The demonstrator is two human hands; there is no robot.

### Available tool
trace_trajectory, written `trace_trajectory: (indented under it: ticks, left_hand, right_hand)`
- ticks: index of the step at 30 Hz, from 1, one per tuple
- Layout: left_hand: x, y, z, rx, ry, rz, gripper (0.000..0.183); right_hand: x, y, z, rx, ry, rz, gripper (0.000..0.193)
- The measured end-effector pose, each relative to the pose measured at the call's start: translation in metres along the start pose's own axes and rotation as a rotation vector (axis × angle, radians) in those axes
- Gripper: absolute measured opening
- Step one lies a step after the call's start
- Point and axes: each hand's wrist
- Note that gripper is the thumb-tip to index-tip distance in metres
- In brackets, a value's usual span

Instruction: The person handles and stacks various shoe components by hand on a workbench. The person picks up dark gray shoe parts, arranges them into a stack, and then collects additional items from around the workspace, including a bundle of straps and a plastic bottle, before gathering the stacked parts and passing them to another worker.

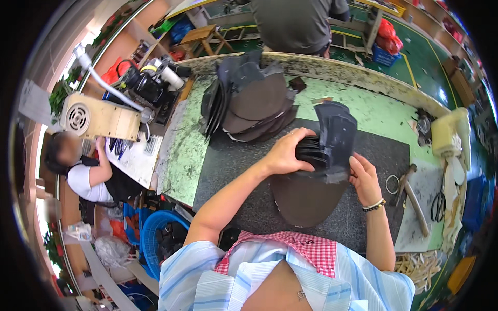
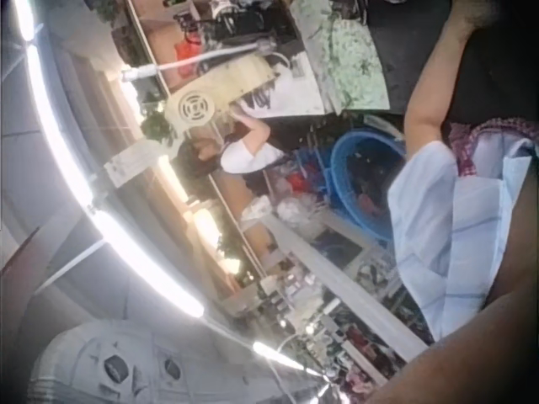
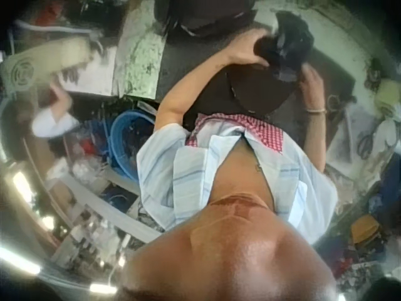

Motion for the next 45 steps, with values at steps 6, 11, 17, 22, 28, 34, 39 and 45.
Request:
trace_trajectory:
  ticks: [6, 11, 17, 22, 28, 34, 39, 45]
  left_hand:
    - [0.046, -0.088, -0.060, 0.437, 0.034, -0.057, 0.067]
    - [0.014, -0.224, -0.084, 0.595, 0.060, -0.675, 0.066]
    - [-0.224, -0.269, -0.099, 0.735, -0.204, 0.249, 0.066]
    - [-0.236, -0.229, -0.109, 0.867, -0.366, -0.255, 0.074]
    - [-0.058, -0.237, -0.062, 0.818, -0.087, -0.799, 0.063]
    - [-0.060, -0.209, 0.014, 0.681, 0.071, 0.451, 0.091]
    - [-0.105, -0.190, 0.037, 0.626, -0.028, 0.085, 0.088]
    - [-0.053, -0.161, 0.002, 0.511, -0.097, 0.246, 0.069]
  right_hand:
    - [-0.073, 0.089, -0.003, -0.666, -0.456, -0.064, 0.053]
    - [-0.086, 0.199, 0.076, -0.671, -0.146, -0.038, 0.067]
    - [0.011, 0.332, 0.188, -0.661, 0.162, -0.157, 0.067]
    - [0.067, 0.357, 0.178, -0.572, -0.320, -0.302, 0.080]
    - [-0.044, 0.307, 0.094, -0.543, -0.657, -0.225, 0.077]
    - [-0.031, 0.205, 0.125, -0.514, -0.306, -0.280, 0.048]
    - [-0.023, 0.163, 0.140, -0.512, -0.327, -0.312, 0.051]
    - [-0.042, 0.189, 0.158, -0.463, 0.032, 0.071, 0.056]
Point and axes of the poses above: each hand's wrist, its own z-axis towards the middle knuckle, its own y-axis out of the palm, x = y × z, and after that the axes turned 6 degrees about -y, right-handed
